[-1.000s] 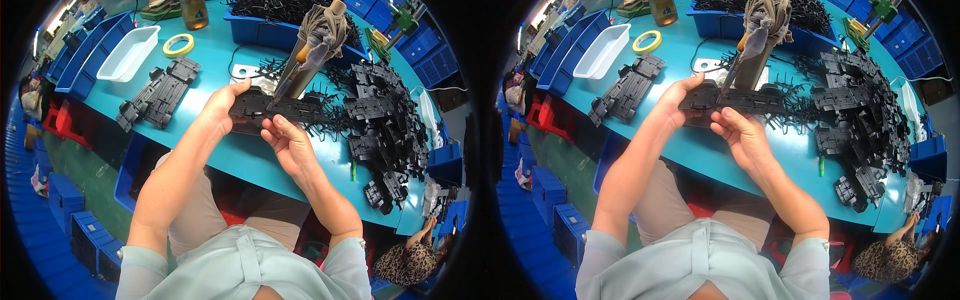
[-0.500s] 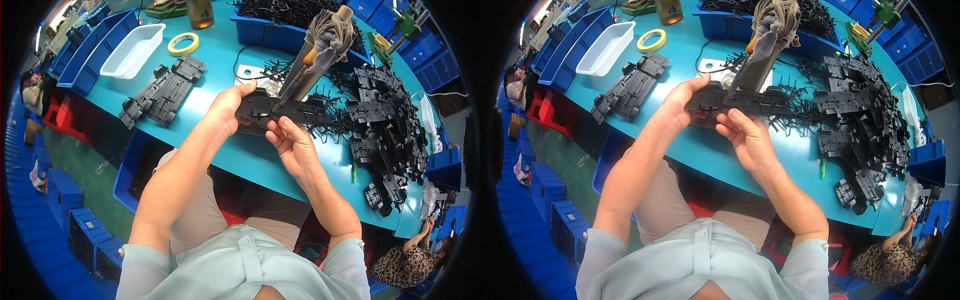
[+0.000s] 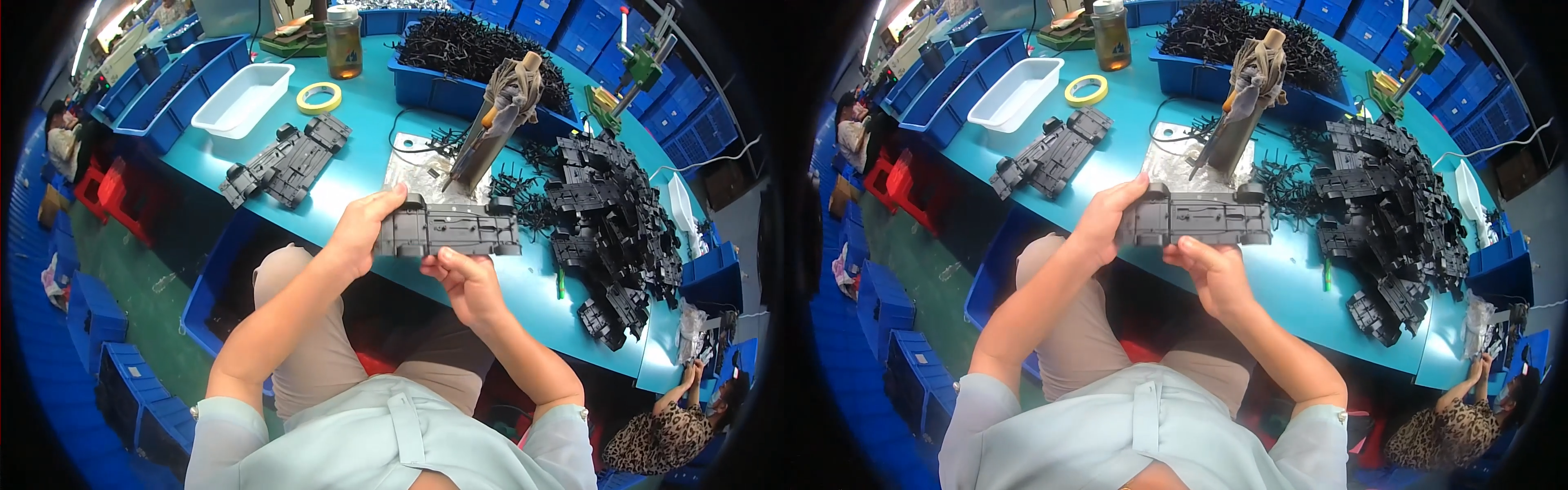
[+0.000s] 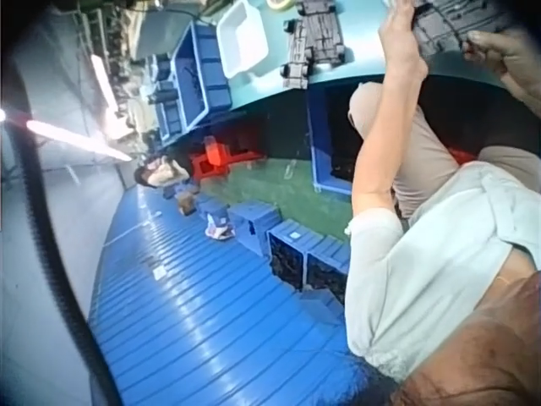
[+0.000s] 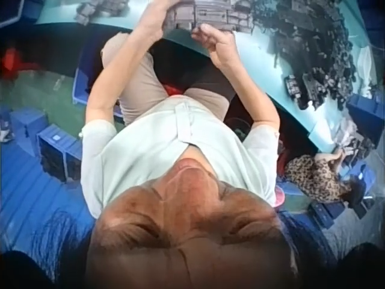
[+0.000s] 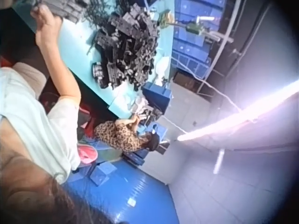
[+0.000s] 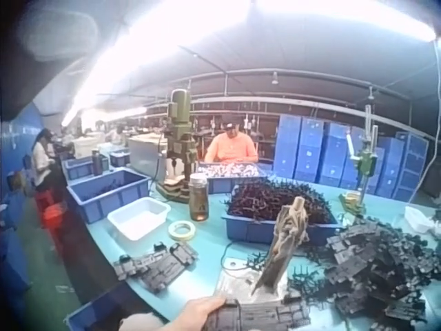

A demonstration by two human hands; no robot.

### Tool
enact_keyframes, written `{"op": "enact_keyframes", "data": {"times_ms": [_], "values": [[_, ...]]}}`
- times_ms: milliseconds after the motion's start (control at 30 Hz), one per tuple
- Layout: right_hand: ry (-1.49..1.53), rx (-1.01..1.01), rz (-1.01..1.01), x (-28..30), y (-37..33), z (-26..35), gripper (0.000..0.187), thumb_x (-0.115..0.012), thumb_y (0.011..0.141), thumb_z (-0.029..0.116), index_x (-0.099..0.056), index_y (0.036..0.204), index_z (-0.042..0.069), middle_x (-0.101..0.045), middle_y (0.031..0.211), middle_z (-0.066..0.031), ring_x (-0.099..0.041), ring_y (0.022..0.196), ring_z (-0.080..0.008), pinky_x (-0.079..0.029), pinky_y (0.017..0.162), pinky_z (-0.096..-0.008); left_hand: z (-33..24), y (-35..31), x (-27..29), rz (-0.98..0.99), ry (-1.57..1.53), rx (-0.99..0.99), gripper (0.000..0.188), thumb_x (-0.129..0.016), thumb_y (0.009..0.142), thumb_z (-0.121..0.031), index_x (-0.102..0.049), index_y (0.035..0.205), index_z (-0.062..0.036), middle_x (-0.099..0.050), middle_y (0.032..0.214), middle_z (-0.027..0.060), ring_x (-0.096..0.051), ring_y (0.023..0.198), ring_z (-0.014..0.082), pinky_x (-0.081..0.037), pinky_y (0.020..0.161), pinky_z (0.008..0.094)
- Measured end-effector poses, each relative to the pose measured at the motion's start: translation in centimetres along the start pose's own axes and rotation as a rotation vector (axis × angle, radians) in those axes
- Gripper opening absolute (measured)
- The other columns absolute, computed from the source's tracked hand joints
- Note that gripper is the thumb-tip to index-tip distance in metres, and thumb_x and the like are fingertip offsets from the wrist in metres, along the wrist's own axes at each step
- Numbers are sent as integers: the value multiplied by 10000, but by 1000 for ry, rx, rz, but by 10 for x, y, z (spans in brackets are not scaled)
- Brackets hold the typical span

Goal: Assembling the chassis and components of plastic toy cars on a production line.

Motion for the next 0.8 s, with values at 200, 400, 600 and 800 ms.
{"op": "enact_keyframes", "data": {"times_ms": [200, 400, 600, 800], "values": [[-969, 531, 73, -10, -41, 26, 234, -663, 805, -3, -622, 1035, 17, -643, 962, -74, -616, 870, -194, -474, 785, -291, -6, -56, 3, -9, 160, -195, 417, -621, 884, -352, -580, 1155, -38, -605, 1079, 48, -581, 943, 139, -482, 726, 284], [-1442, 1220, 383, -41, -70, 36, 432, -694, 628, 36, -677, 1056, 87, -627, 993, -89, -619, 821, -248, -520, 703, -327, 12, -89, 4, 195, -292, -2, 324, -524, 926, -153, -514, 1219, -17, -610, 1140, 90, -600, 1030, 199, -478, 858, 367], [-1517, 1279, 388, -43, -85, 8, 432, -698, 604, 8, -690, 1023, 114, -604, 1049, -67, -584, 920, -250, -515, 771, -329, 34, -100, 14, -5, -400, -7, 186, -552, 906, -87, -556, 1063, 11, -624, 1023, 81, -601, 951, 162, -473, 861, 326], [-1379, 1046, 446, -32, -82, -11, 359, -676, 638, -40, -662, 985, 50, -616, 1064, -110, -604, 899, -285, -508, 774, -343, 46, -111, 30, -86, -312, -156, 138, -524, 875, -40, -593, 973, 29, -642, 915, 83, -613, 846, 143, -500, 804, 304]]}}
Point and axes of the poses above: each hand's wrist, its own y-axis towards the middle knuckle, its own x-axis out of the back of the hand, z = x × y, the point moved 5 cm from there along y, towards the middle knuckle
